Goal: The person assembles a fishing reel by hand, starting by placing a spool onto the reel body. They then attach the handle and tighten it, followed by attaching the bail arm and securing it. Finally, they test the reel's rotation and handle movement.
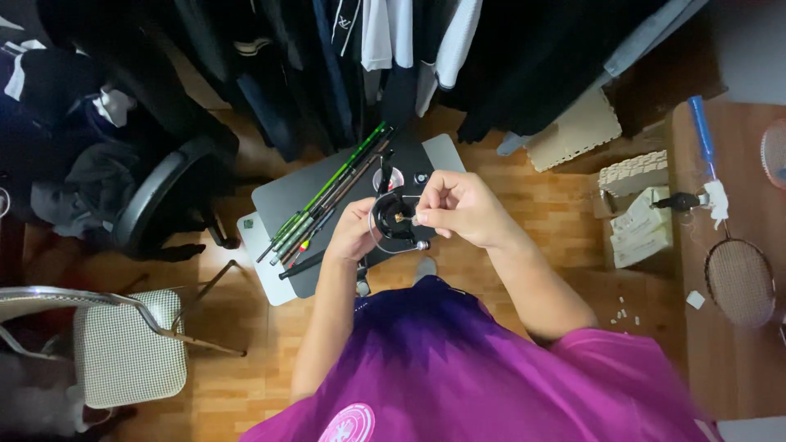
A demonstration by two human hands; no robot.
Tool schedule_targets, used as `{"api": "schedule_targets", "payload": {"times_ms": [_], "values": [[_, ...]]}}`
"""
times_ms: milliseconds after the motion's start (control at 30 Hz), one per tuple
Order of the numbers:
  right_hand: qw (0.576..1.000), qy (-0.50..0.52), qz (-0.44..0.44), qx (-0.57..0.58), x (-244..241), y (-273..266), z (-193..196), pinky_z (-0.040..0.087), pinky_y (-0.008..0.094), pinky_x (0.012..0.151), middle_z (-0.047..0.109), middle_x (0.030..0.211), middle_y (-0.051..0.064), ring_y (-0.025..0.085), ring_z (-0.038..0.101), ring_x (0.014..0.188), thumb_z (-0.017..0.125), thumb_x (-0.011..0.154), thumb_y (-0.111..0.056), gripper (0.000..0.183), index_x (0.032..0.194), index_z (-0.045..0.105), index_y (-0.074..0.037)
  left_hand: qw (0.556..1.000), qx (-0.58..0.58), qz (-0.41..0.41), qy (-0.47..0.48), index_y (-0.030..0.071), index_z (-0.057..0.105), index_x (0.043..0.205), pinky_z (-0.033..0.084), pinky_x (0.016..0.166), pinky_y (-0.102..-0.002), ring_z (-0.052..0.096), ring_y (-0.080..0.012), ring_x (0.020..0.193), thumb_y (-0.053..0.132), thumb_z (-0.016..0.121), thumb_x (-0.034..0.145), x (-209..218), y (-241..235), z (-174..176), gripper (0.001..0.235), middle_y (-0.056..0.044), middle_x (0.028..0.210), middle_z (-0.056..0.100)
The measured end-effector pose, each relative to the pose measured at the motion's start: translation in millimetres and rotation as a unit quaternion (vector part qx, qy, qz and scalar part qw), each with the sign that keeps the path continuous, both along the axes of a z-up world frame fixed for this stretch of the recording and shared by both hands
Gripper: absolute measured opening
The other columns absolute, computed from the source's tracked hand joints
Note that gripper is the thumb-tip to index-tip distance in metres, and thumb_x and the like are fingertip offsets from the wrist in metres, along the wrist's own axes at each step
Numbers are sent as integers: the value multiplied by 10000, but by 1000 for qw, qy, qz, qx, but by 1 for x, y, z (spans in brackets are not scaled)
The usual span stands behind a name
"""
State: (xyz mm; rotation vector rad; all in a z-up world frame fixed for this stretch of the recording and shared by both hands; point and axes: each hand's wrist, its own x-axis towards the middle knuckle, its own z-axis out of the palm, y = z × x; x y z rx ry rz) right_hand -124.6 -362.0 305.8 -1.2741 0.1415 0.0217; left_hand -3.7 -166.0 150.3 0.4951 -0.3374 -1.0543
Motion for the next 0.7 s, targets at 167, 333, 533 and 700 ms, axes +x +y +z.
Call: {"api": "schedule_targets", "payload": {"times_ms": [167, 333, 533, 700], "values": [[1000, 8, -11, 5, -6, -7, 2, 436, 213, 505, 692, 867, 99, 79, 580, 634, 731, 890, 22, 231, 829, 527, -68, 998, 24, 30, -53, -63, 715, 1159, 560, 893, -320, 697, -154, 948, 208, 817, 911, 3, 5, 7, 382, -82, 1071, 752], [996, 17, -18, 89, -16, -15, -14, 423, 225, 471, 676, 877, 124, 100, 564, 595, 702, 895, 46, 221, 840, 520, -68, 974, 89, 82, -192, -55, 734, 1092, 531, 843, -262, 648, -103, 904, 135, 788, 920, 10, 24, 36, 262, -30, 1009, 728], [993, -57, -55, 93, -22, -8, -23, 456, 242, 504, 682, 945, 162, 116, 574, 598, 677, 912, 55, 219, 870, 509, -80, 967, 131, 99, -196, -39, 735, 1052, 550, 820, -272, 677, -115, 862, 168, 768, 904, 6, 30, 79, 257, -37, 941, 736], [989, -52, -53, 125, -22, -8, -14, 450, 245, 476, 675, 922, 173, 128, 575, 571, 661, 923, 51, 211, 892, 500, -83, 969, 125, 88, -196, -46, 739, 1016, 576, 792, -307, 690, -142, 817, 165, 761, 909, 2, 34, 93, 238, -75, 909, 739]]}}
